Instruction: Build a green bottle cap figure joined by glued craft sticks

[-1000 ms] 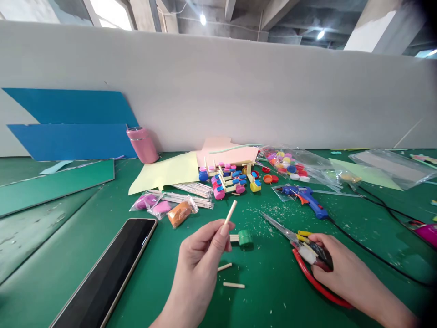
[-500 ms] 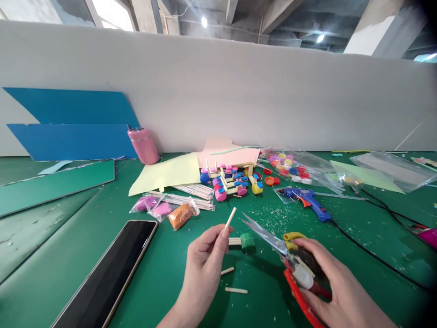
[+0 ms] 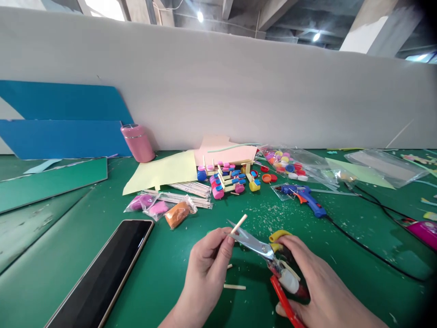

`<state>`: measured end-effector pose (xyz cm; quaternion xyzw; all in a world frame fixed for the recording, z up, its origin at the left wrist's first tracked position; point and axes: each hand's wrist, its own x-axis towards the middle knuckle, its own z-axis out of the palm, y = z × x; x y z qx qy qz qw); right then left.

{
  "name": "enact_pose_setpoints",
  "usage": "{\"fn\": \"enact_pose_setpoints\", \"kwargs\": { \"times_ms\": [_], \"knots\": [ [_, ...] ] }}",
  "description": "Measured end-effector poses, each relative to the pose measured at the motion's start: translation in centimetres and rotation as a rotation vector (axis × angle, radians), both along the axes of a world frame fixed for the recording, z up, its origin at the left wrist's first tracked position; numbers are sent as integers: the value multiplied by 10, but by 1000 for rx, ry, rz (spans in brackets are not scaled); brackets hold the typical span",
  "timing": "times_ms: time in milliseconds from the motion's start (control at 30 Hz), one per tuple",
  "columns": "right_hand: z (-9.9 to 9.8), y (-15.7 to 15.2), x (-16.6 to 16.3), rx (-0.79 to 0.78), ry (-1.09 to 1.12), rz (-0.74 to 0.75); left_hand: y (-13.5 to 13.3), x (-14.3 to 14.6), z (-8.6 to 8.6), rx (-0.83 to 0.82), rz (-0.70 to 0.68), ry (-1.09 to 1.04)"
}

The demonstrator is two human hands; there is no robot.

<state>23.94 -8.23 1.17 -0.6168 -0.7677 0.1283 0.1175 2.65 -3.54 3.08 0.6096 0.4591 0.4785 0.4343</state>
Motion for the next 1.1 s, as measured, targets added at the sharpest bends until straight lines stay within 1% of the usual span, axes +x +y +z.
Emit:
{"fn": "enact_pose_setpoints", "kwargs": {
  "times_ms": [200, 400, 567, 700, 933, 1100],
  "knots": [
    [7, -1, -4, -57, 87, 6, -2, 0, 0, 24, -48, 43],
    [6, 2, -6, -93, 146, 10, -1, -1, -3, 69, -73, 75],
    [6, 6, -10, -59, 165, -7, 0, -2, -3, 112, -79, 135],
    [9, 9, -10, -34, 156, 6, 0, -1, -3, 158, -103, 134],
    [11, 8, -12, 1, 188, 16, 2, -2, -3, 94, -65, 53],
    [9, 9, -13, 21, 194, 5, 1, -3, -3, 112, -79, 57]
  ]
}}
